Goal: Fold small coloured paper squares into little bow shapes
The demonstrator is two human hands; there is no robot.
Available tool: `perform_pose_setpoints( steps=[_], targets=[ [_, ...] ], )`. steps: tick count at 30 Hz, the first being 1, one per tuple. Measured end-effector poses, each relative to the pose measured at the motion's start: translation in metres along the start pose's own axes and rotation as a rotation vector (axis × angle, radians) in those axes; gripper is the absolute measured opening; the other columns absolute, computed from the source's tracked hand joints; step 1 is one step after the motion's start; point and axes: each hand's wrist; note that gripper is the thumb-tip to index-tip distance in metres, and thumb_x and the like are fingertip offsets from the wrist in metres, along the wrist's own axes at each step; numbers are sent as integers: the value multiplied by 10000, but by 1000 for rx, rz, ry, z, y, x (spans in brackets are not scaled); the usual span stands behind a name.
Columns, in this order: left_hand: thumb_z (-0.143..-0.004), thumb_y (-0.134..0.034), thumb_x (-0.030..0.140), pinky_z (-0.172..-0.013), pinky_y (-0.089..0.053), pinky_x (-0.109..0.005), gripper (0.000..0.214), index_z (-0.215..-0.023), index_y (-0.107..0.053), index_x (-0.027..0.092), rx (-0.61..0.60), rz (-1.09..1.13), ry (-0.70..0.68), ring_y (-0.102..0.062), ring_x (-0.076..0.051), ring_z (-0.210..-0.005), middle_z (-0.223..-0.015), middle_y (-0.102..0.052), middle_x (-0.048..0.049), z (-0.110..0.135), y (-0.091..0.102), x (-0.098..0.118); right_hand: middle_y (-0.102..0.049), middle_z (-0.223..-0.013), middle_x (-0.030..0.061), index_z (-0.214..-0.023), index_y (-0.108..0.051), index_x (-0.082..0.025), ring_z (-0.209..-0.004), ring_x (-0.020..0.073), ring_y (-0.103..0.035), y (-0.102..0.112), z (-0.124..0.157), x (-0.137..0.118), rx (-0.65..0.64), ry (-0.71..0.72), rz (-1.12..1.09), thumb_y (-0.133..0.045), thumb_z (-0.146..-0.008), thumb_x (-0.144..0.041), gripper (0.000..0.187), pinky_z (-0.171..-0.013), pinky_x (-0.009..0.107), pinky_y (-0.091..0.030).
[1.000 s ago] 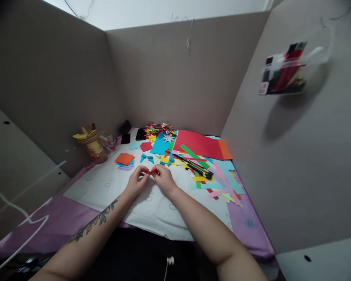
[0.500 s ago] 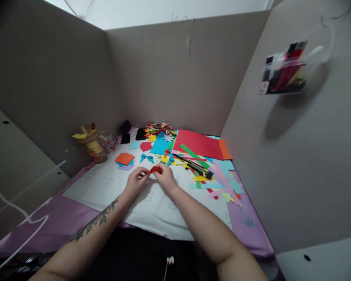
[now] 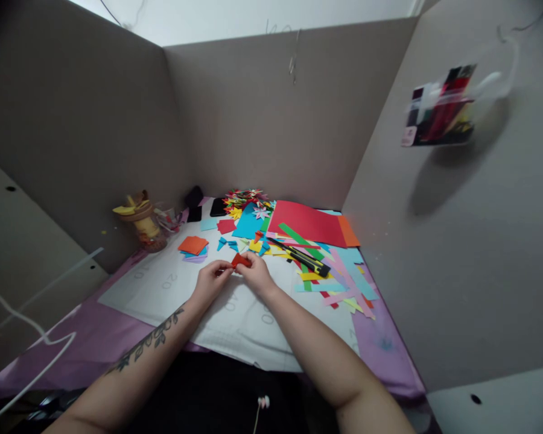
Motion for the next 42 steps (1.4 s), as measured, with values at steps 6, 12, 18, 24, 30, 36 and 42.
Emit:
perform_pose_setpoints(
  steps=[6,12,18,24,30,36,42],
  targets=[
    [-712,-599,235,-594,-443,-219,70,-725,-618,168,15,42,86,-565,-117,-622,-669,-626,11,0,2,3,-524,-652,-29,-711,-555,-170,-633,126,-472,0,3,-10,10,57,153,-564,-656,-228,80,-626,243,-381],
    [-716,-590,250,-620,-445,-221,83,-722,-602,168,2,67,89,-570,-118,-657,-709,-625,6,-2,3,8,-560,-663,-8,-693,-580,-166,-664,142,-509,0,3,-12,27,55,211,-583,-678,-255,90,-647,255,-398],
    [-717,-572,241,-618,-439,-221,74,-732,-574,170,23,79,87,-551,-112,-646,-695,-596,14,-3,3,7,-581,-673,-2,-725,-580,-167,-660,148,-527,3,1,-8,77,62,165,-598,-689,-294,133,-646,262,-407],
    [-737,-554,244,-646,-455,-234,120,-833,-555,172,16,118,80,-571,-122,-716,-810,-602,-11,-3,1,3,-577,-658,-7,-708,-580,-167,-643,142,-518,3,1,-8,63,50,153,-595,-687,-283,119,-631,258,-400],
    [-754,-560,259,-679,-461,-252,152,-879,-553,172,-17,120,64,-581,-136,-758,-848,-606,-26,-2,2,6,-565,-666,-15,-696,-579,-165,-664,135,-511,2,2,-10,-11,33,181,-597,-677,-268,106,-649,249,-393],
    [-760,-559,272,-680,-460,-249,201,-938,-548,180,44,123,56,-581,-137,-763,-840,-609,-24,-1,4,6,-471,-566,-43,-635,-526,-169,-560,111,-420,0,3,-9,16,20,281,-563,-686,-299,144,-531,227,-327],
    [-753,-559,268,-693,-469,-252,153,-874,-583,179,1,96,48,-590,-139,-768,-844,-629,-22,-1,5,6,-449,-534,-47,-589,-502,-174,-542,110,-410,0,4,-8,-12,30,356,-568,-684,-291,164,-513,226,-312]
  ],
)
Point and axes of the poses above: each hand's wrist, its own z-axis away from the middle knuckle, its own y-axis out of the back of the hand, x = y × z
